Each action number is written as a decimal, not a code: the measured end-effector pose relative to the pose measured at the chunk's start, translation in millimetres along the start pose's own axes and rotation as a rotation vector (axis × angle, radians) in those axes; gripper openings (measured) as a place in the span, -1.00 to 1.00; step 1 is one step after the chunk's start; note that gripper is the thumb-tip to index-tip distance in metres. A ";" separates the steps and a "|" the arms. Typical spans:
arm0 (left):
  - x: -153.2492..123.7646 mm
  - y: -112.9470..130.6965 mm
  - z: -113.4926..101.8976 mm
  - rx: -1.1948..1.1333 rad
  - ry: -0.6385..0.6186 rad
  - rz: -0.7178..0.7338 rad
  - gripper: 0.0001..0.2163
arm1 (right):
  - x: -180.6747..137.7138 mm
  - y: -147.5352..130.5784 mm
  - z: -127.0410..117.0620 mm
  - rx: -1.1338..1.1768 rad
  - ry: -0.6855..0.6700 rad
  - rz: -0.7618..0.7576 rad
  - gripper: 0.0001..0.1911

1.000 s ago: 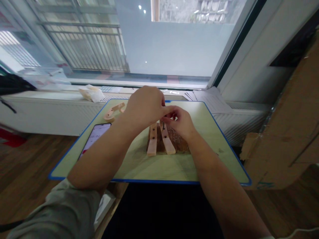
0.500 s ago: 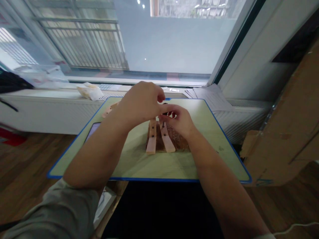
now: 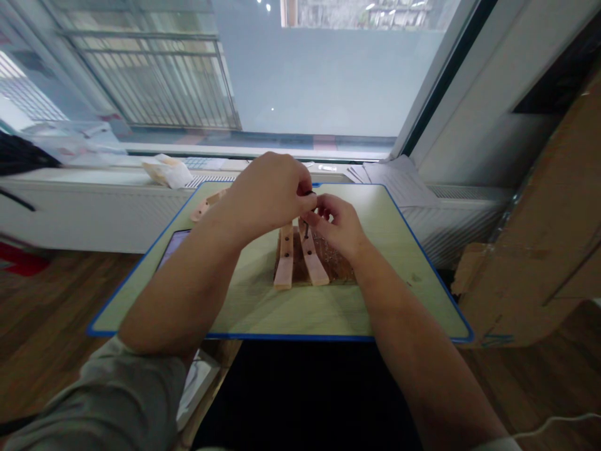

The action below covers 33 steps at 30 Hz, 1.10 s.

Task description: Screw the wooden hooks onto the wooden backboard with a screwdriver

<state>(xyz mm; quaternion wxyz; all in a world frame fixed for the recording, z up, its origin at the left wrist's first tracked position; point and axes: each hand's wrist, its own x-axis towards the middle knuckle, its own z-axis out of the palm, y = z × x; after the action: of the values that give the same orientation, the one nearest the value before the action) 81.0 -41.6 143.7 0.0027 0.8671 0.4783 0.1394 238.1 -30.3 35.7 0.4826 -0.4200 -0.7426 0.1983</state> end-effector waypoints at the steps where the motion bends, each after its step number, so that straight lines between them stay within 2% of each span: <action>1: -0.4 0.1 -0.1 -0.010 -0.010 0.006 -0.72 | 0.2 0.5 0.5 -0.011 0.012 0.016 -0.73; 10: 4.4 -2.9 9.1 -0.021 0.048 -0.044 -0.70 | -0.6 1.0 8.2 -0.032 0.059 0.101 -0.64; 15: 5.9 -3.7 6.6 -0.054 -0.010 0.039 -0.72 | -1.1 2.9 4.6 0.006 0.006 -0.012 -0.77; 18: 4.8 -4.7 6.0 -0.111 -0.027 0.067 -0.73 | -0.7 4.5 5.0 -0.022 0.049 -0.044 -0.73; 24: 5.1 -7.0 10.3 -0.099 0.080 -0.061 -0.75 | -0.4 7.7 6.3 -0.045 0.092 0.024 -0.65; 26: 5.7 -6.8 9.8 -0.096 0.069 -0.049 -0.75 | -0.9 7.5 4.8 -0.036 0.083 0.015 -0.67; 30: 5.6 -5.2 7.0 -0.134 0.023 0.019 -0.75 | -1.8 4.5 0.4 -0.012 0.008 -0.040 -0.86; 33: 4.6 -4.1 6.6 -0.137 0.016 0.081 -0.74 | -0.9 4.4 -1.1 -0.005 -0.010 -0.030 -0.88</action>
<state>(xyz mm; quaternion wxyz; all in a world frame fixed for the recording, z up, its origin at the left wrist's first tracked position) 81.5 -34.8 137.8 0.0525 0.8824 0.4322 0.1786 241.1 -28.6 32.7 0.4806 -0.4091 -0.7517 0.1912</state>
